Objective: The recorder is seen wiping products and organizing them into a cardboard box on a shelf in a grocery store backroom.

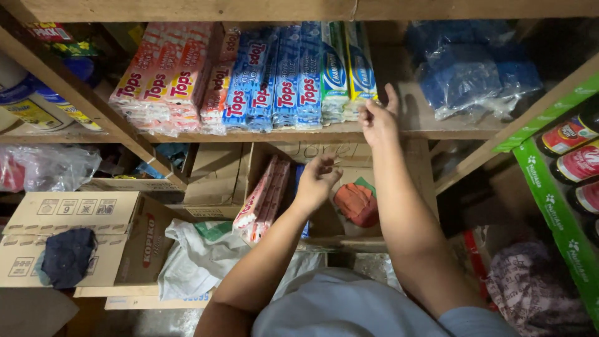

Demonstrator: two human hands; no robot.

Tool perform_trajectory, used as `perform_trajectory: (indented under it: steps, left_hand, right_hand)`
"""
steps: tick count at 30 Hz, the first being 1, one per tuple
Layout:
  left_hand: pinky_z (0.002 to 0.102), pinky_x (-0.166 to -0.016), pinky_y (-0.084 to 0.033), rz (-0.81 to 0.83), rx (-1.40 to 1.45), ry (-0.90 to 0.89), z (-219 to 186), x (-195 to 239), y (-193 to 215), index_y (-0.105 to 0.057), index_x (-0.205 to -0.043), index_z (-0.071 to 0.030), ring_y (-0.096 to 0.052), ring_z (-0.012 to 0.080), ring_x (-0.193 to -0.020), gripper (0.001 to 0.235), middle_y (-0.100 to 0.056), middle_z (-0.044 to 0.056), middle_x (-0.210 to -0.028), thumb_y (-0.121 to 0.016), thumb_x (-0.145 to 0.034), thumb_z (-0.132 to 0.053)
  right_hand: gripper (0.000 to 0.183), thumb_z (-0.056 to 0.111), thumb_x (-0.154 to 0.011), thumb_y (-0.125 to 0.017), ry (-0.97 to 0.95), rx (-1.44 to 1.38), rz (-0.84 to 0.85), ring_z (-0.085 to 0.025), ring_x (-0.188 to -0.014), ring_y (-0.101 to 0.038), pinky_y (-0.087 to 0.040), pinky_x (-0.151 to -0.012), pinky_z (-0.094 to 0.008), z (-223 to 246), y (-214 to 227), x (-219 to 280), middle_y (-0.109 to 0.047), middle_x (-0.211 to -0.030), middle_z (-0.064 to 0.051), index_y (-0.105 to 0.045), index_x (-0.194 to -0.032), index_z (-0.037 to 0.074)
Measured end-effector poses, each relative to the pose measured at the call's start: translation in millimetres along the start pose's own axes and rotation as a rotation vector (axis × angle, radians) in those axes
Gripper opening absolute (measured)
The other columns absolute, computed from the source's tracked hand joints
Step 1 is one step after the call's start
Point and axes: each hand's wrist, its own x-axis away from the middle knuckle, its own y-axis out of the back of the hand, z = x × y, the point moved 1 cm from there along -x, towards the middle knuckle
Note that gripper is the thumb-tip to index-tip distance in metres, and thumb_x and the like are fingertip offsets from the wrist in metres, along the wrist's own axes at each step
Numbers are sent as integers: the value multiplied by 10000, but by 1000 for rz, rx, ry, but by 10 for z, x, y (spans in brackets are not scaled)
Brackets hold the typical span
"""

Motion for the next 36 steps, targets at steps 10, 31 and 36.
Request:
perform_trajectory:
  steps: [10, 31, 36]
  left_hand:
    - [355, -866, -517, 74, 511, 408, -221, -548, -255, -594, -1325, -126, -647, 176, -1004, 449, -688, 35, -1154, -666, -944, -353]
    - [305, -753, -608, 433, 655, 424, -783, 339, 253, -632, -1283, 8, -722, 136, -819, 390, -744, 63, -1010, -738, -909, -27]
    - [313, -791, -608, 509, 598, 481, -686, 712, 453, -610, -1279, 34, -727, 147, -848, 395, -744, 73, -1017, -747, -917, -46]
  right_hand:
    - [799, -41, -962, -649, -15, 56, 148, -139, -634, -572, -389, -474, -231, 100, 16, 1042, -630, -956, -108, -312, -1641, 212]
    - [504, 449, -1032, -520, -183, 126, 237, -204, -893, -662, -534, -817, -388, 104, 78, 1972, -698, -1000, -72, -579, -1393, 101]
    - [308, 217, -1000, -692, -89, 312, 149, -151, -1002, -644, -522, -925, -343, -196, 81, 2094, -682, -1095, -37, -643, -1243, 36]
